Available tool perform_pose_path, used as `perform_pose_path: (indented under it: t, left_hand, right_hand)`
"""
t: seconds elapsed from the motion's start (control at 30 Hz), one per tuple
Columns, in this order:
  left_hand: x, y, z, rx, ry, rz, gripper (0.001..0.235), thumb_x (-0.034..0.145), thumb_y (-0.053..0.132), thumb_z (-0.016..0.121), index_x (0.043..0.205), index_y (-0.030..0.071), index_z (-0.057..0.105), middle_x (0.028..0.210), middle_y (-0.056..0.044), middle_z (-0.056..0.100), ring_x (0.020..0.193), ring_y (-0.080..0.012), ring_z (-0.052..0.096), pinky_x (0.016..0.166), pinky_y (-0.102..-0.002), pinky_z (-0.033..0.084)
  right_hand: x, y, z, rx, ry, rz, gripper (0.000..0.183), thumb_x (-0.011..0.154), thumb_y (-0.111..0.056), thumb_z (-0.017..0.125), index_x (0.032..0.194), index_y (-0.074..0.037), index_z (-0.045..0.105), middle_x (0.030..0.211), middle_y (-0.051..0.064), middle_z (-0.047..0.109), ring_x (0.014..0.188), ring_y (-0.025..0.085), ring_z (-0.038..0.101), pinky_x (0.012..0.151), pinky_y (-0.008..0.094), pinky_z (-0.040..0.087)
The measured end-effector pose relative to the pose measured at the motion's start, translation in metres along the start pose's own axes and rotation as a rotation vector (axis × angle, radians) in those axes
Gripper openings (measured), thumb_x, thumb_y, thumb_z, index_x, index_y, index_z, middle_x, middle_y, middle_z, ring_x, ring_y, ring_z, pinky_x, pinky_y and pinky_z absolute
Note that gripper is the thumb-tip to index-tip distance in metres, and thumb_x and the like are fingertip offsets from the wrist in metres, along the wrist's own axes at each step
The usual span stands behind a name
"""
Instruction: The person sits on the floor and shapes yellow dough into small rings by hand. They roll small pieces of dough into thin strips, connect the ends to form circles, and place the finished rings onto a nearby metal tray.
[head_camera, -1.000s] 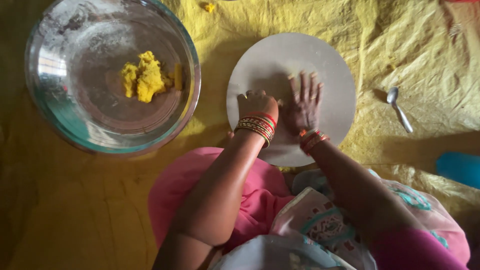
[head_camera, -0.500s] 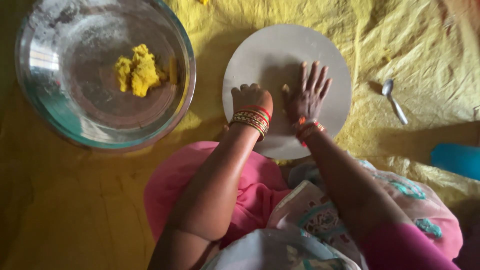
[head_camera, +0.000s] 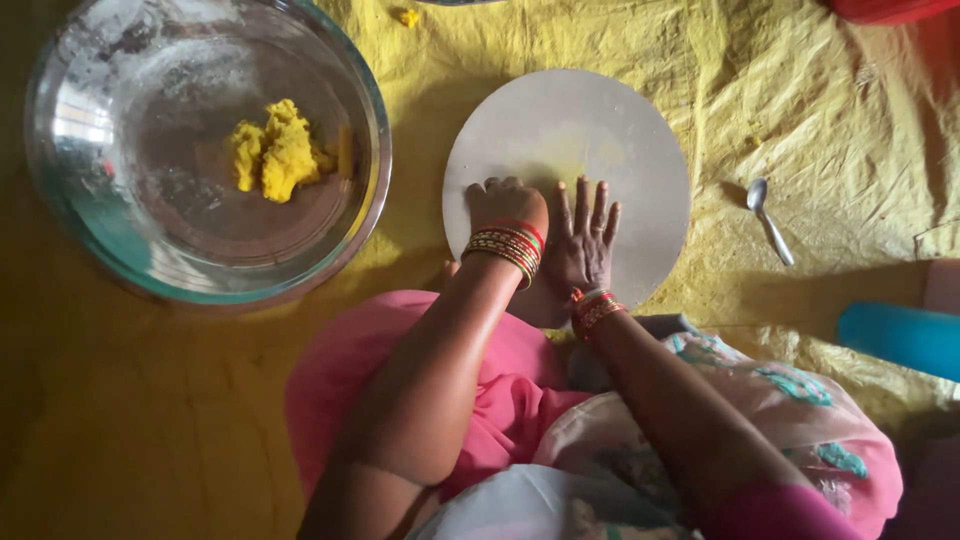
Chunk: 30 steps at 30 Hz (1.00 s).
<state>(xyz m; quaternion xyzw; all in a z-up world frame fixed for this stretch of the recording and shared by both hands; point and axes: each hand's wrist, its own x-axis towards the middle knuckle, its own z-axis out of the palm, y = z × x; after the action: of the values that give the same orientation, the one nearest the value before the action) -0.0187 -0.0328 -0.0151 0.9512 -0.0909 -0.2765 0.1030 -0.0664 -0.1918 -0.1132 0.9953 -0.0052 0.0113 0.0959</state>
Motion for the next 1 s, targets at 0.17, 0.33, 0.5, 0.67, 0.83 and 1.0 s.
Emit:
perform_pose_path:
  t: [0.17, 0.33, 0.5, 0.67, 0.83, 1.0]
  left_hand:
    - [-0.003, -0.004, 0.012, 0.046, -0.027, 0.019, 0.025, 0.097, 0.024, 0.055, 0.109, 0.017, 0.076, 0.123, -0.007, 0.068, 0.122, -0.0308, 0.059, 0.110, -0.058, 0.035]
    - [0.001, 0.004, 0.006, -0.020, 0.046, -0.014, 0.027, 0.099, 0.023, 0.052, 0.110, 0.017, 0.076, 0.126, -0.005, 0.068, 0.123, -0.0289, 0.059, 0.108, -0.062, 0.034]
    - [-0.002, 0.000, 0.014, 0.006, -0.021, 0.012, 0.028, 0.098, 0.027, 0.051, 0.111, 0.020, 0.075, 0.125, -0.005, 0.068, 0.124, -0.0297, 0.059, 0.113, -0.061, 0.031]
    - [0.005, 0.004, 0.012, -0.052, 0.050, 0.023, 0.031, 0.101, 0.030, 0.049, 0.112, 0.016, 0.074, 0.125, -0.006, 0.067, 0.122, -0.0325, 0.058, 0.109, -0.066, 0.030]
    - [0.003, 0.001, 0.019, 0.000, -0.018, 0.010, 0.028, 0.098, 0.021, 0.050, 0.113, 0.017, 0.074, 0.124, -0.006, 0.068, 0.122, -0.0298, 0.059, 0.113, -0.064, 0.028]
    - [0.002, -0.005, 0.011, 0.015, 0.031, 0.040, 0.026, 0.099, 0.021, 0.051, 0.110, 0.017, 0.074, 0.121, -0.006, 0.069, 0.120, -0.0290, 0.061, 0.109, -0.060, 0.035]
  right_hand:
    - [-0.006, -0.001, -0.002, 0.329, 0.060, 0.257, 0.076, 0.103, -0.045, 0.057, 0.163, -0.009, 0.029, 0.168, 0.025, 0.020, 0.156, 0.048, 0.012, 0.125, 0.063, 0.008]
    - [-0.005, -0.002, 0.005, -0.287, 0.104, -0.032, 0.079, 0.093, -0.037, 0.059, 0.164, -0.022, 0.026, 0.168, 0.016, 0.022, 0.155, 0.043, 0.012, 0.124, 0.060, 0.007]
    - [-0.008, -0.003, 0.010, 0.328, 0.033, 0.229, 0.076, 0.103, -0.045, 0.059, 0.162, -0.010, 0.027, 0.168, 0.024, 0.024, 0.157, 0.047, 0.013, 0.126, 0.062, 0.006]
    - [-0.014, -0.011, -0.004, -0.420, 0.103, -0.042, 0.084, 0.095, -0.038, 0.061, 0.167, -0.017, 0.024, 0.171, 0.017, 0.020, 0.157, 0.043, 0.011, 0.127, 0.058, 0.003]
    - [-0.022, -0.015, 0.003, 0.322, -0.051, 0.155, 0.083, 0.097, -0.045, 0.060, 0.164, -0.010, 0.025, 0.169, 0.023, 0.020, 0.157, 0.045, 0.009, 0.125, 0.061, 0.004]
    - [0.021, 0.043, -0.020, 0.330, 0.029, 0.304, 0.067, 0.099, -0.047, 0.060, 0.153, -0.011, 0.045, 0.164, 0.022, 0.031, 0.152, 0.041, 0.022, 0.121, 0.059, 0.016]
